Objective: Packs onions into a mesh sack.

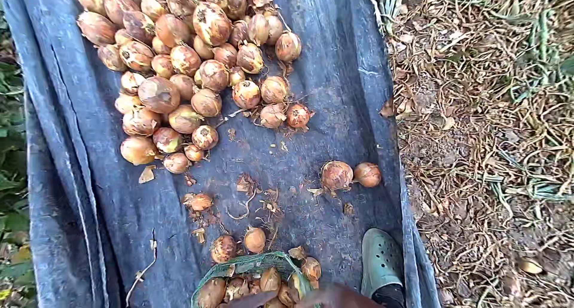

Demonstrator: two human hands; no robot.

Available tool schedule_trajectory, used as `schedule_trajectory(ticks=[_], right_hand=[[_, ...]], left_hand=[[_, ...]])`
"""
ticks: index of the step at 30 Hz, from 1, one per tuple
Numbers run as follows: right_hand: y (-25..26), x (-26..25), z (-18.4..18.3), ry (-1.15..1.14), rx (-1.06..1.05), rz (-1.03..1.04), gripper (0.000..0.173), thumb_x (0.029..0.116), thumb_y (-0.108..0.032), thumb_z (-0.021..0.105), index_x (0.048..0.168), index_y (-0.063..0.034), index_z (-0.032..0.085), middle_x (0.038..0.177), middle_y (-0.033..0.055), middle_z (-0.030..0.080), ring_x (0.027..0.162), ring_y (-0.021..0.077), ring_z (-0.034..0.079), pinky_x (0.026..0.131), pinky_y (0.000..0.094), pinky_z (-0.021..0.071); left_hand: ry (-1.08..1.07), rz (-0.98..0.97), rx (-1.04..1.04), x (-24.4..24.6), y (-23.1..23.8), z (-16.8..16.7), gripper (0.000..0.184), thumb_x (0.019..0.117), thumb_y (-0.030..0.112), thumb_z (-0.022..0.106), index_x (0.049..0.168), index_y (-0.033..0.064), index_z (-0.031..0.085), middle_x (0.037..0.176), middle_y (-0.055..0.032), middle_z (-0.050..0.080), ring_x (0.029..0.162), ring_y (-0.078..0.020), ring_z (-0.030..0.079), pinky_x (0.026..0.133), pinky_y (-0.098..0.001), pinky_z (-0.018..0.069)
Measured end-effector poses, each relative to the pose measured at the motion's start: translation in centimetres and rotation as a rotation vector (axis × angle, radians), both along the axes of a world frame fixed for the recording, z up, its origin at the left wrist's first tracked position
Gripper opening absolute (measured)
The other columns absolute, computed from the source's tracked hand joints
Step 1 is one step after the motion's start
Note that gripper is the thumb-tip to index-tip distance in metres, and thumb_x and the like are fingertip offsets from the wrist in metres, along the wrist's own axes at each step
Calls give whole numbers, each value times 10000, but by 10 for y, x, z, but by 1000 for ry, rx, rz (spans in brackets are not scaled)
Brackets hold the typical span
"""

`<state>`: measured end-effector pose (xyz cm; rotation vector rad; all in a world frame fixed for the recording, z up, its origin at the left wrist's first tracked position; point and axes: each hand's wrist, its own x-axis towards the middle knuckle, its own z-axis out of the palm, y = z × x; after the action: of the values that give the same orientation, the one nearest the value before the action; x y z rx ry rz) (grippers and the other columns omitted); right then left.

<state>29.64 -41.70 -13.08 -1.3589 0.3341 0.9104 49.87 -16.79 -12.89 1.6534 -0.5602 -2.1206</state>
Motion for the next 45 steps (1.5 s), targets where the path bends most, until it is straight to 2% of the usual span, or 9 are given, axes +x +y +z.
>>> schedule_trajectory(ticks=[4, 13, 18, 21, 24, 30, 35, 39, 45], right_hand=[[-118, 118, -55, -226, -750, -387, 522, 900, -559, 728, 1356, -312, 667, 1385, 4, 633, 1202, 195, 643, 958, 498, 573], [-160, 332, -142, -137, -1260, -352, 880, 681, -705, 725, 1408, -227, 599, 1648, 199, 260, 1487, 532, 211, 863, 762, 459], [-90, 198, -71, -367, -898, -403, 856, 596, -886, 723, 1145, -228, 732, 1451, 59, 536, 1385, 374, 436, 960, 633, 520], [-29, 57, -3, -217, -197, -269, 692, 748, -648, 824, 1321, -284, 689, 1458, -18, 588, 1361, 187, 533, 1093, 493, 498], [-65, -16, 0, -19, -394, -542, 569, 834, -588, 786, 1321, -312, 686, 1380, -38, 641, 1223, 176, 649, 951, 461, 619], [-201, 35, -102, 29, -1110, -323, 1014, 627, -848, 750, 1469, -320, 545, 1589, 285, 309, 1316, 602, 403, 904, 804, 408], [-172, 94, -118, -227, -1156, -134, 955, 643, -912, 653, 1335, -255, 629, 1281, 117, 646, 1224, 407, 550, 1019, 679, 393], [-126, 98, -103, -140, -860, -253, 695, 775, -623, 795, 1292, -198, 607, 1032, 94, 706, 924, 285, 691, 804, 606, 551], [22, 118, -97, -145, -515, -13, 772, 836, -676, 725, 1501, -348, 508, 1303, 27, 685, 1121, 208, 684, 966, 554, 555]], left_hand=[[-704, 266, -172, 112, -137, -22, 769, 821, 666, 750, 1472, 313, 545, 1488, -27, 547, 1319, -251, 580, 970, -561, 578], [-1316, 5, 209, 247, -414, -112, 1262, 583, 1026, 486, 1496, 156, 511, 1660, -312, 154, 1484, -595, 173, 1076, -826, 197], [-984, 139, -74, 205, -311, -58, 872, 720, 831, 682, 1340, 220, 646, 1354, -138, 637, 1247, -341, 608, 968, -655, 508], [-258, 209, 8, 118, -166, 0, 900, 735, 683, 796, 1467, 244, 510, 1424, -82, 578, 1244, -244, 616, 985, -503, 573], [-45, 131, 123, 54, -55, 13, 906, 778, 589, 835, 1546, 298, 453, 1575, -15, 463, 1329, -240, 576, 1029, -500, 568], [-1216, 423, 347, 118, -12, -94, 1058, 769, 588, 845, 1586, 129, 353, 1557, -313, 356, 1360, -523, 451, 1037, -711, 435], [-1112, 534, 388, 127, -13, -157, 798, 840, 464, 809, 1489, 185, 439, 1254, -235, 659, 1145, -447, 649, 932, -703, 502], [-923, 478, 307, 66, 9, -132, 816, 779, 671, 769, 1437, 258, 517, 1173, -180, 703, 1075, -411, 679, 871, -703, 525], [-425, 510, 81, 62, 38, -123, 745, 790, 384, 848, 1455, 276, 532, 1325, -106, 657, 1161, -273, 665, 953, -567, 560]])
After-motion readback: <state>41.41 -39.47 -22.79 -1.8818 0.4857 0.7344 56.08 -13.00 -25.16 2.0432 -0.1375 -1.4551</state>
